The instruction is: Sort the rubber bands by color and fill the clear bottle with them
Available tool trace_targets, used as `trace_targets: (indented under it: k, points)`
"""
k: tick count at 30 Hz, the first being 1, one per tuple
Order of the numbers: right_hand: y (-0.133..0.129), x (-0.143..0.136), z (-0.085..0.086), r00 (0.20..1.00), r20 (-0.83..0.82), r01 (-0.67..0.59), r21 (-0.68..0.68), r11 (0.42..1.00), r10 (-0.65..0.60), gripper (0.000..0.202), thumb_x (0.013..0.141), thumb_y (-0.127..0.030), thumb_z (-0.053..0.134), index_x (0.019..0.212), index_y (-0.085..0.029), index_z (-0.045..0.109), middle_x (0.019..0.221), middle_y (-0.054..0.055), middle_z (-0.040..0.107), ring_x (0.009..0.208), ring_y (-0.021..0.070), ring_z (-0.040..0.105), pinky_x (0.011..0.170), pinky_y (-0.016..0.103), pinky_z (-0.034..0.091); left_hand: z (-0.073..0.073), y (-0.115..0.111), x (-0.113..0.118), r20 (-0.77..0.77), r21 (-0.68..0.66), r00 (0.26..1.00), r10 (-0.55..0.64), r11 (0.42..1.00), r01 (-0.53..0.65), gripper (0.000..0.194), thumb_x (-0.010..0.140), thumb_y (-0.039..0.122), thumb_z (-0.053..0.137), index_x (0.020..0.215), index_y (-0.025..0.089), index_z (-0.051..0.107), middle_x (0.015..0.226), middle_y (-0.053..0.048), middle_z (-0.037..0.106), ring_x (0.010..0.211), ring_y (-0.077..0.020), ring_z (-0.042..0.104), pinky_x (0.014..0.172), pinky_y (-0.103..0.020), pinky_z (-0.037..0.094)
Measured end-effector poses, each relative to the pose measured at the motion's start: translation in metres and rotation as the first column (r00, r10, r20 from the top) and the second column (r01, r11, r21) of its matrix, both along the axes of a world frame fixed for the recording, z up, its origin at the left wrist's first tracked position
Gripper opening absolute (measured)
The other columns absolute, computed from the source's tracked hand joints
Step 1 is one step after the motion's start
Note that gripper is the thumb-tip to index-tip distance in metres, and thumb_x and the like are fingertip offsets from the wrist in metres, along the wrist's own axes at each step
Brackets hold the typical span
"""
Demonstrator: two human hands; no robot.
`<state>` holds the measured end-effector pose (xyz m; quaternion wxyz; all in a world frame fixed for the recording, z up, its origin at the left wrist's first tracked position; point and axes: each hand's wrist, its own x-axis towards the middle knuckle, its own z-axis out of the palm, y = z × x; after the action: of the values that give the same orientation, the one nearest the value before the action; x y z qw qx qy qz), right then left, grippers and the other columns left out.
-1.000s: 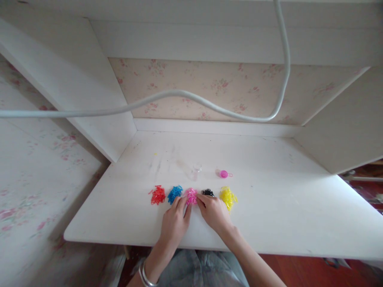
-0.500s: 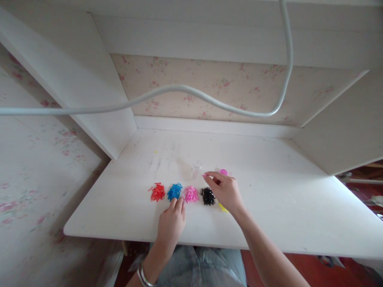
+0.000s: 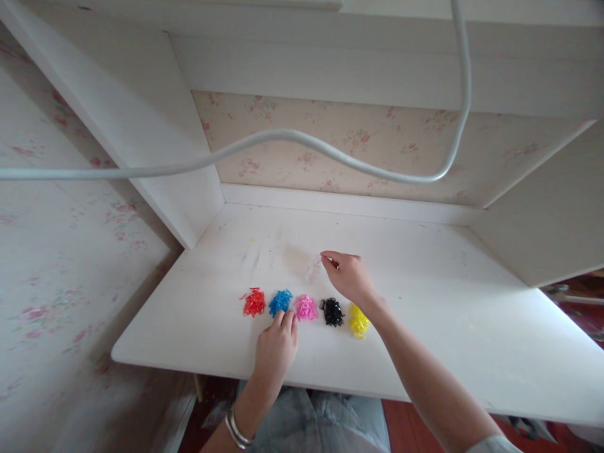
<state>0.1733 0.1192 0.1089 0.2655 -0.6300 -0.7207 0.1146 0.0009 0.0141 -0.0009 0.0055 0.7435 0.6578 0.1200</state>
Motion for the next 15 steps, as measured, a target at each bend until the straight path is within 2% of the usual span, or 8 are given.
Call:
trace_targets:
  k: [4,8,11,15]
  points:
    - [-0.001,0.000,0.004,1.000,-0.029,0.000,0.004,1.000,0.000,0.029,0.086,-0.030,0.045,0.096,-0.028,0.073,0.076,0.001,0.072,0.069,0.0147,0.064,0.063,0.021,0.041,0.000,0.002,0.002,-0.007,0.001,1.000,0.007,1.000,-0.007,0.026,0.094,0.027,0.039,0.108,0.024,0.060,0.092,-0.003,0.064,0.063,-0.0127,0.064,0.051,-0.023,0.042]
    - [-0.015,0.004,0.003,0.991,-0.136,0.020,0.017,1.000,-0.018,0.031,0.087,-0.033,0.044,0.097,-0.024,0.073,0.067,0.000,0.069,0.060,0.0119,0.060,0.059,0.020,0.040,-0.001,0.003,0.004,-0.004,-0.002,1.000,-0.003,1.000,0.003,0.023,0.093,0.024,0.041,0.103,0.024,0.061,0.091,-0.002,0.063,0.065,-0.0133,0.064,0.052,-0.022,0.043]
    - [-0.039,0.009,-0.013,0.977,-0.211,0.028,-0.033,0.999,-0.034,0.033,0.088,-0.036,0.044,0.095,-0.022,0.073,0.063,0.000,0.067,0.055,0.0110,0.058,0.055,0.019,0.040,-0.001,0.003,0.004,0.003,-0.003,1.000,-0.008,1.000,0.008,0.022,0.093,0.022,0.041,0.100,0.023,0.061,0.090,-0.003,0.063,0.064,-0.0135,0.064,0.051,-0.023,0.043]
    - [-0.078,0.009,-0.052,0.974,-0.224,-0.010,-0.130,0.991,-0.020,0.032,0.089,-0.035,0.043,0.096,-0.023,0.072,0.077,0.002,0.072,0.064,0.0128,0.062,0.060,0.020,0.043,-0.001,0.003,-0.001,0.093,0.016,0.995,-0.037,0.999,0.036,0.023,0.093,0.020,0.039,0.103,0.022,0.060,0.091,-0.004,0.063,0.071,-0.0147,0.064,0.053,-0.022,0.044]
